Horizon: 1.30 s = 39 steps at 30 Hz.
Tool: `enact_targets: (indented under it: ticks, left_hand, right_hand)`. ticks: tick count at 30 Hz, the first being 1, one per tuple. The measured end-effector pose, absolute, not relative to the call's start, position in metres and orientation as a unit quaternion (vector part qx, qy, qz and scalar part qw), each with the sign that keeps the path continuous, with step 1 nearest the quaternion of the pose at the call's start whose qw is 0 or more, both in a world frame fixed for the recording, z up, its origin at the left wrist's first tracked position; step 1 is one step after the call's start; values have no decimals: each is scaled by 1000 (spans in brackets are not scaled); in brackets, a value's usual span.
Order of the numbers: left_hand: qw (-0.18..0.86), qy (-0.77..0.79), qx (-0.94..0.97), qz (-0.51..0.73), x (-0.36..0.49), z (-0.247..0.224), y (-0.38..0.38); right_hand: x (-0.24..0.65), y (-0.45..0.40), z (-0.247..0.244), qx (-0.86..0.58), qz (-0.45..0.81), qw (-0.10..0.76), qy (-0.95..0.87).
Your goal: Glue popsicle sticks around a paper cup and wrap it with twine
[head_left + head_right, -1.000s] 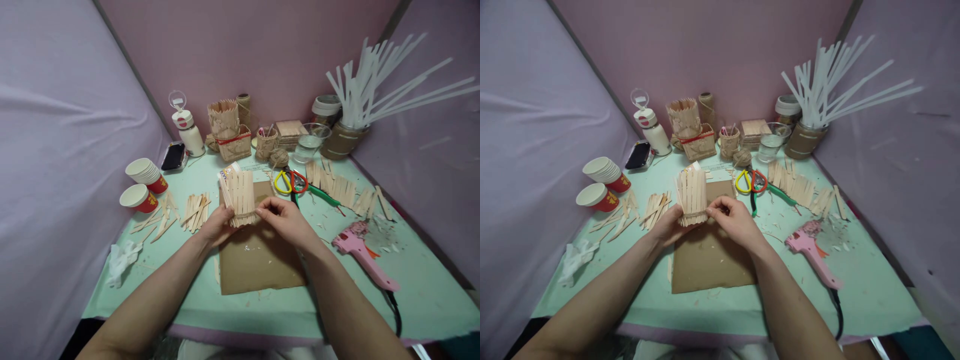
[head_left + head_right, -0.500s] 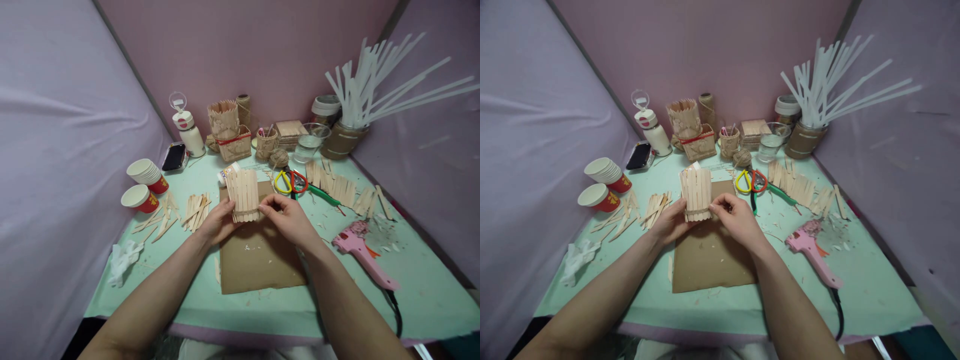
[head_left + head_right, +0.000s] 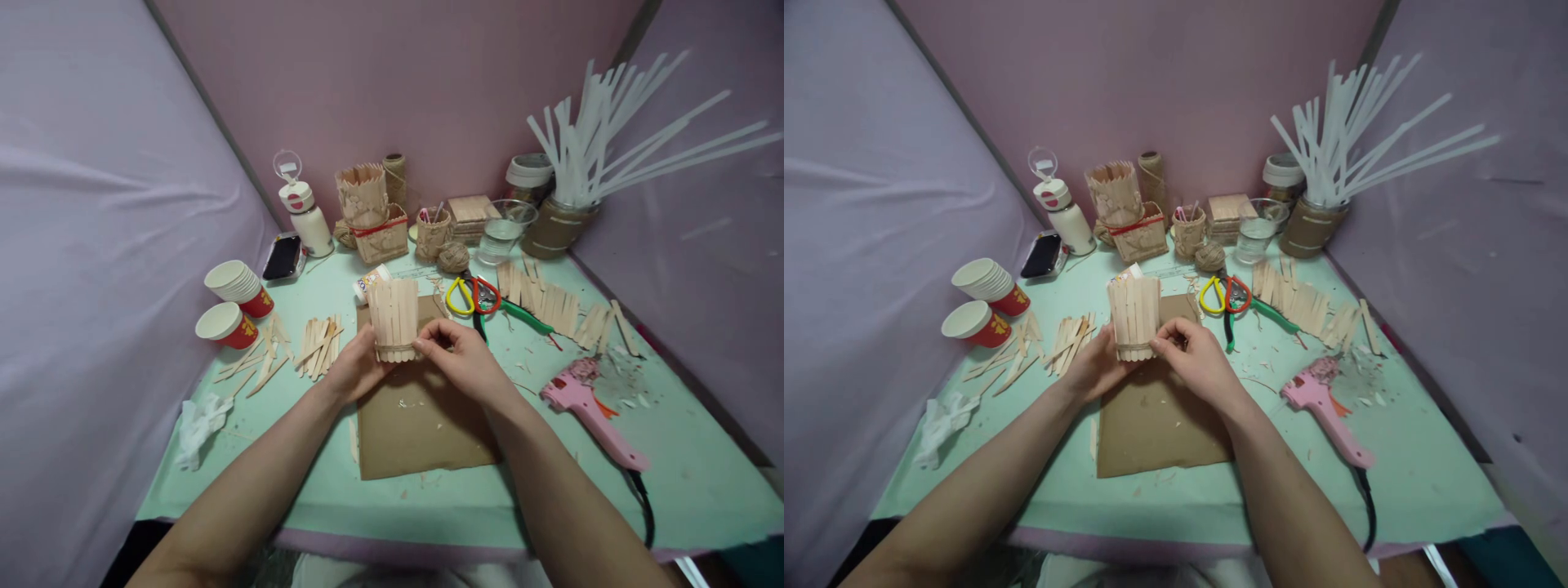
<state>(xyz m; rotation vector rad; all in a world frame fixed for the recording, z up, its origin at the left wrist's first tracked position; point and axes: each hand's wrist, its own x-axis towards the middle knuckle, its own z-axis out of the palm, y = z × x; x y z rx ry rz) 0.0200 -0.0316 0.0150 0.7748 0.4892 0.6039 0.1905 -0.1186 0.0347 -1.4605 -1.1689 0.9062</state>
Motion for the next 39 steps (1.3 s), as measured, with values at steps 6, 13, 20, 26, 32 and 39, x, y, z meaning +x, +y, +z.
enact_targets:
  ticks: [6,13,20,26,32,39]
  left_hand:
    - [814,291,391,317,26,14,-41]
    - [834,290,356,307,26,26,-39]
    - [841,283,348,304,20,22,-34]
    - [848,277,338,300,18,18,-30]
    - [854,256,346,291,18,20,-31]
    - [858,244,345,291,18,19,-32]
  right_hand:
    - [182,-120,35,-593,374,501,-507]
    - [193,-121,39,-600,337,524,-502]
    - [195,-121,37,-608,297,523,-518]
    - [197,-121,35,-608,287,514,-533]
    - [196,-120,35,-603,291,511,-539]
    - [195,-120,36,-602,300,503,-543]
